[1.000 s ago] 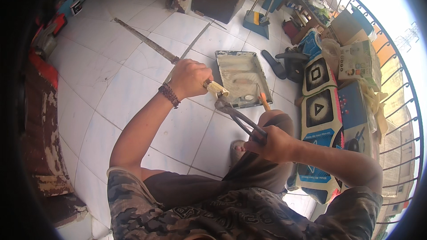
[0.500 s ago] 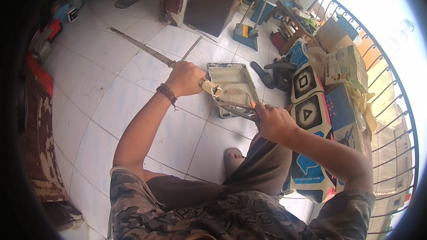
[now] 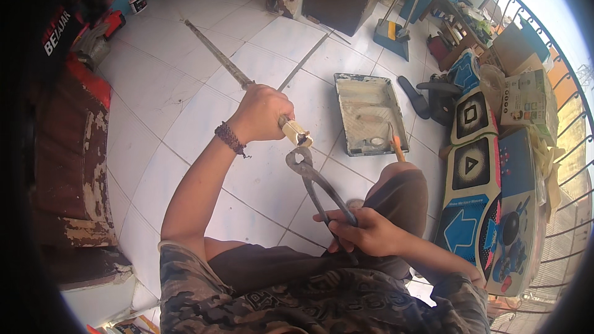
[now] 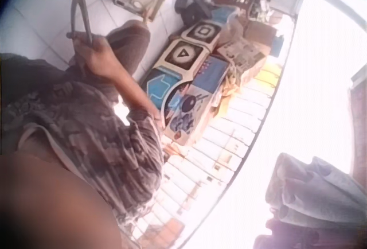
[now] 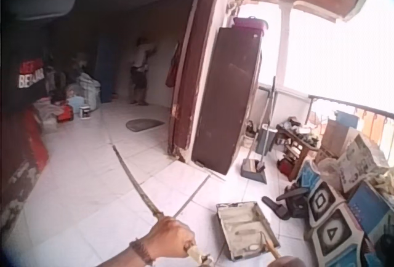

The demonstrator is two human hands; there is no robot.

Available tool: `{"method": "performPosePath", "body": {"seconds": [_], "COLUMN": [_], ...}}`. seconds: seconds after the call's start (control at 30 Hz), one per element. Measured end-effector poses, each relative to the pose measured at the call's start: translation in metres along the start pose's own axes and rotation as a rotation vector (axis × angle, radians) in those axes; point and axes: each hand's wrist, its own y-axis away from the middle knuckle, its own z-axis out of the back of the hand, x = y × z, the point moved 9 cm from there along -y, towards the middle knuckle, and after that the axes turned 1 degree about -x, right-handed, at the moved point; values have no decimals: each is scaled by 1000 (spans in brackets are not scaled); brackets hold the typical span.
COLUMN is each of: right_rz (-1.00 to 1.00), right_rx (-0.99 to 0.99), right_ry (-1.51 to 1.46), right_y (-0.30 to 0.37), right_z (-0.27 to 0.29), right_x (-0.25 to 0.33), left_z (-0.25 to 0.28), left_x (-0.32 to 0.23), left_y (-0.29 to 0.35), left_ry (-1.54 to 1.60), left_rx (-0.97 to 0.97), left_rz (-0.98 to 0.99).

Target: The person sits on a tiled floor and uses a metal file to shape a wooden stick. They then retrieve a metal strap and use pliers to attach it to the stick, followed by further filing of the joint.

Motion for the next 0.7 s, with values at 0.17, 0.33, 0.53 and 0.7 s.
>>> {"method": "performPosePath", "body": {"seconds": [0.17, 0.33, 0.53, 0.7], "right_rz": [-27, -14, 25, 44], "right_rx": [86, 104, -96, -301], "right_ry": [-76, -95, -52, 186], "right_y": [4, 9, 17, 14], "right_z": [-7, 1, 5, 14], "right_x": [-16, -12, -16, -4], "left_z": [7, 10, 23, 30], "left_x": [4, 1, -4, -8], "left_y": [1, 4, 2, 1], "left_ry": [49, 17, 39, 5], "left_rx": [-1, -34, -189, -328], "left_rz": [40, 17, -49, -100]}}
